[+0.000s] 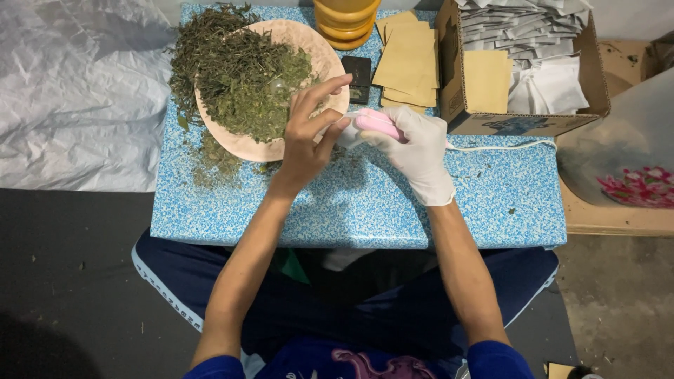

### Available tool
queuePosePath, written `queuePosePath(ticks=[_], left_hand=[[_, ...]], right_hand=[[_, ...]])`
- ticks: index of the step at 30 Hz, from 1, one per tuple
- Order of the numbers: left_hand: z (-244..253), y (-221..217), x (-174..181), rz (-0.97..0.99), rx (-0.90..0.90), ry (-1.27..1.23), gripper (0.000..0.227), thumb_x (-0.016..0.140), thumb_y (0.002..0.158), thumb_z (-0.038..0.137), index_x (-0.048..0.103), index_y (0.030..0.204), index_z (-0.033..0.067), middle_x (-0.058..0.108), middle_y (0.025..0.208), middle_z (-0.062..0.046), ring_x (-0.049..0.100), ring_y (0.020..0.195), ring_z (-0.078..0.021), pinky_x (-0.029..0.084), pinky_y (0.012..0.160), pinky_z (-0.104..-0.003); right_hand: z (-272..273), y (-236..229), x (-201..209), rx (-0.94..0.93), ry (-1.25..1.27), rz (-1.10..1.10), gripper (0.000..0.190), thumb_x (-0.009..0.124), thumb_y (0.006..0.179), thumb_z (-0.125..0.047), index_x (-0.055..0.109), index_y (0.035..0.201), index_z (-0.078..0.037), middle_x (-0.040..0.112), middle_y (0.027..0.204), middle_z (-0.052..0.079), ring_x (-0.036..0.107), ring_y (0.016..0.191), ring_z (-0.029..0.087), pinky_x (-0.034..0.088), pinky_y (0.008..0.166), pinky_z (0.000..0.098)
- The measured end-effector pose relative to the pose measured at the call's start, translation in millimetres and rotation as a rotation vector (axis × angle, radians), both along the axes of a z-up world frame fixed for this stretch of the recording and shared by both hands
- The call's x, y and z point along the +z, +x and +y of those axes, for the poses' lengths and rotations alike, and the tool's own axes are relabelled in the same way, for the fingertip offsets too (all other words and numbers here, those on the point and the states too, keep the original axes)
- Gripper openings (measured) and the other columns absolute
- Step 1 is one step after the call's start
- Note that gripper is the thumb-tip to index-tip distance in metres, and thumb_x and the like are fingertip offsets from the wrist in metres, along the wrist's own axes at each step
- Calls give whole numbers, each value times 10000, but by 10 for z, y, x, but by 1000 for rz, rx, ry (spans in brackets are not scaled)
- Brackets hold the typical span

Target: Sealing pre-filled tea bags using a handheld heat sealer.

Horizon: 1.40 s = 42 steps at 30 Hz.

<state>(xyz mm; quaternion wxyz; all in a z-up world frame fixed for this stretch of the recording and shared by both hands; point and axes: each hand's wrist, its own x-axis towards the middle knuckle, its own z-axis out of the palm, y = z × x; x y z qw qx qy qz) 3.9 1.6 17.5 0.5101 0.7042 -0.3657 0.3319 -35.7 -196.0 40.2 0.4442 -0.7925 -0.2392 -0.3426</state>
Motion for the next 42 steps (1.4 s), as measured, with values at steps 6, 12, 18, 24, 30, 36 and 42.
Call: queuePosePath(ticks=[6, 12, 18, 24, 30, 36, 42], left_hand=[[72, 23, 18, 2, 35, 2, 367, 614, 1139, 233, 680, 814, 78, 651, 1485, -68, 660, 1254, -273, 437, 1020, -403], [111, 75, -47, 28, 37, -25, 368, 587, 1147, 249, 691, 841, 73, 646, 1483, -98, 651, 1285, -286, 436, 1045, -407], [168, 77, -149, 161, 113, -4, 306, 645, 1089, 211, 700, 829, 59, 595, 1555, -74, 615, 1405, -270, 455, 1309, -474], [404, 140, -82, 272, 183, -129, 217, 585, 1094, 244, 704, 1107, 64, 631, 1485, -61, 607, 1367, -239, 554, 1206, -445], [401, 135, -119, 98, 154, -132, 299, 637, 1112, 138, 664, 829, 44, 677, 1112, -76, 681, 1048, -269, 490, 1008, -414], [329, 335, -508, 190, 91, -183, 284, 654, 1118, 182, 727, 869, 68, 655, 771, -80, 672, 742, -253, 498, 755, -368], [208, 170, -412, 323, 36, -86, 74, 733, 1070, 173, 777, 1051, 116, 748, 761, -124, 742, 723, -271, 549, 719, -363]], right_hand=[[-14, -9, 25, 0, 7, 31, 336, 992, 846, -331, 781, 916, -79, 635, 593, 71, 633, 514, 270, 453, 516, 303], [-9, 13, -3, -22, -7, 24, 341, 995, 848, -332, 775, 908, -79, 646, 594, 67, 625, 504, 246, 450, 513, 289], [-45, -35, 39, -68, -108, 98, 293, 989, 782, -66, 803, 979, 47, 738, 734, 62, 567, 558, 125, 439, 505, 273], [-126, -59, 58, -98, 106, 373, 260, 889, 875, -29, 782, 1104, 30, 771, 907, 57, 611, 716, 103, 500, 648, 233], [-237, 153, -329, -158, 84, 195, 345, 1011, 849, -375, 823, 1004, -131, 678, 664, 54, 630, 580, 149, 464, 567, 250], [-199, 72, -94, -161, 35, 305, 492, 1005, 845, -329, 765, 1218, -119, 765, 927, 170, 763, 837, 326, 573, 748, 382], [-233, -207, 150, -243, -150, 391, 553, 993, 823, -469, 779, 1207, -133, 700, 998, 111, 717, 843, 323, 563, 751, 401]])
